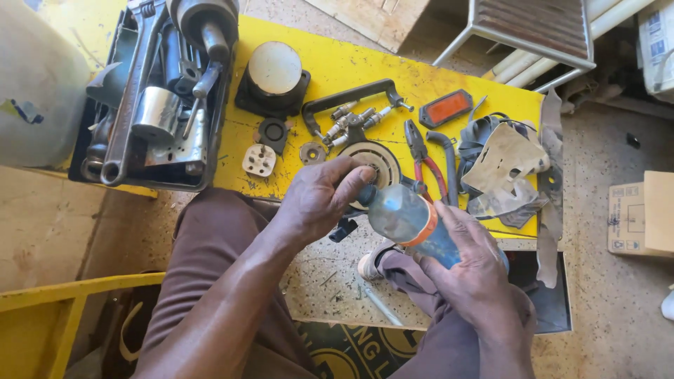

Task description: Disassembling a mechanical component on a workbench using hands and pliers

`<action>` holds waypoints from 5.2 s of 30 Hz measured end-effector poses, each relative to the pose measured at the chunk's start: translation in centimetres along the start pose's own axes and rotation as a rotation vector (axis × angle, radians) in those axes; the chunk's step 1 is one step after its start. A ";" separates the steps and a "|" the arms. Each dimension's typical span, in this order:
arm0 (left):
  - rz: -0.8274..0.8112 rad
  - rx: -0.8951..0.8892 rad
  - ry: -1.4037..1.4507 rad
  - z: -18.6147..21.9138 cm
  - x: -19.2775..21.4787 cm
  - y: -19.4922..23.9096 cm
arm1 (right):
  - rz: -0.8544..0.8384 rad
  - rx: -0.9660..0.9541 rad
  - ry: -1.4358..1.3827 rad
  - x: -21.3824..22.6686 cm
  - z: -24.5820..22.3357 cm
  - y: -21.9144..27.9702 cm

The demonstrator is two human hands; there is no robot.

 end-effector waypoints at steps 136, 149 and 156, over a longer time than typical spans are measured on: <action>0.121 1.119 -0.764 -16.9 14.2 17.3 | 0.518 0.150 -0.458 -1.7 -2.1 -13.1; 0.125 1.008 -0.848 6.4 8.5 7.3 | 0.231 0.130 -0.521 -3.6 -2.4 -14.5; 0.271 0.206 -0.600 -1.5 -1.2 -0.9 | 0.105 -0.031 -0.603 -5.7 -1.7 -14.9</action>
Point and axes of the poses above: each hand's wrist, its own y-axis away from the middle knuckle, its own x-axis out of the back of the hand, z = x × y, the point moved 2 cm from there along -y, towards the middle knuckle, and after that the axes turned 1 degree about z, right-handed, at the moved point
